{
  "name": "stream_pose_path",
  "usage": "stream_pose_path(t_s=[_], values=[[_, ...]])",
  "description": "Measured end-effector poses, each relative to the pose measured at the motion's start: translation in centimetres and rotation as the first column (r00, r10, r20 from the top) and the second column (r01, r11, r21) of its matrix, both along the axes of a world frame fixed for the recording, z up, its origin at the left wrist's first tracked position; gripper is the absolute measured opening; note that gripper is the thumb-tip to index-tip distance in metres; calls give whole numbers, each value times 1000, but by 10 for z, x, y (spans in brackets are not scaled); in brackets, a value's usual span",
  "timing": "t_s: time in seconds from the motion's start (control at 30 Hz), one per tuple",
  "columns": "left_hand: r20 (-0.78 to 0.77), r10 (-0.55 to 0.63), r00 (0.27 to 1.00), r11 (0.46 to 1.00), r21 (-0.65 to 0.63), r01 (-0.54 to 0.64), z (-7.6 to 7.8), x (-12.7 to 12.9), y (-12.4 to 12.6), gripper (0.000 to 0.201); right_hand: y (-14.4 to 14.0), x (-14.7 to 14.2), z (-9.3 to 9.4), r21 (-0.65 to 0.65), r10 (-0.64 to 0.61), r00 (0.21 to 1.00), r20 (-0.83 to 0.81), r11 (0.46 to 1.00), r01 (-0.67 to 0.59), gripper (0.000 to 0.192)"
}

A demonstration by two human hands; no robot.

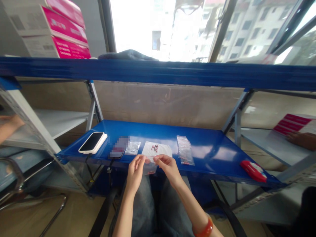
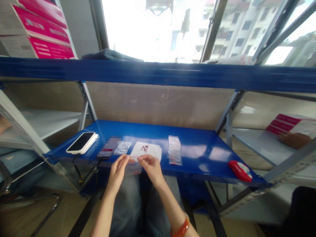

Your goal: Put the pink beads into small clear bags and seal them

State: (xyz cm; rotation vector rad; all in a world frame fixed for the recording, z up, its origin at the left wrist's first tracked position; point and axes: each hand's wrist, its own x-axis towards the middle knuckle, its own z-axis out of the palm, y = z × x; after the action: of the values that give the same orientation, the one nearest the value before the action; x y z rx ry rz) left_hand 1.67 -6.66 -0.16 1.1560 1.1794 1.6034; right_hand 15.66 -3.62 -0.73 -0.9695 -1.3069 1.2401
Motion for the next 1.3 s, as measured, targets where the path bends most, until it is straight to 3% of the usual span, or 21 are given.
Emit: stream_pose_path(t_s=[0.13, 0.33, 0.57, 0.77, 0.97, 1.17, 1.3], values=[[-75, 15, 997, 999, 45, -12, 1, 1, -2, 29, -1, -3, -5, 8, 22, 999, -27, 1000, -22, 27], [-63, -19, 998, 999, 29, 21, -4, 3, 1, 21, -5, -10, -2, 20, 76, 995, -59, 997, -75, 25], [-81, -23, 996, 999, 25, 26, -2, 3, -1, 19, -11, -15, 6, -4, 34, 995, -93, 999, -34, 23], [-86, -19, 996, 999, 39, 23, -5, 8, 1, 19, -13, -13, -1, -44, 32, 993, -116, 998, -38, 31], [-41, -106, 993, 994, -2, 106, -7, 14, -1, 23, -18, -8, -9, 54, -32, 996, -85, 998, 37, 27], [-47, -119, 992, 993, 4, 120, -7, 19, -2, 24, -18, -3, -12, 32, -84, 992, -90, 996, 87, 26], [-81, -102, 992, 995, 14, 103, -6, 28, -3, 23, -17, 6, -14, 111, -190, 981, 22, 976, 187, 25]])
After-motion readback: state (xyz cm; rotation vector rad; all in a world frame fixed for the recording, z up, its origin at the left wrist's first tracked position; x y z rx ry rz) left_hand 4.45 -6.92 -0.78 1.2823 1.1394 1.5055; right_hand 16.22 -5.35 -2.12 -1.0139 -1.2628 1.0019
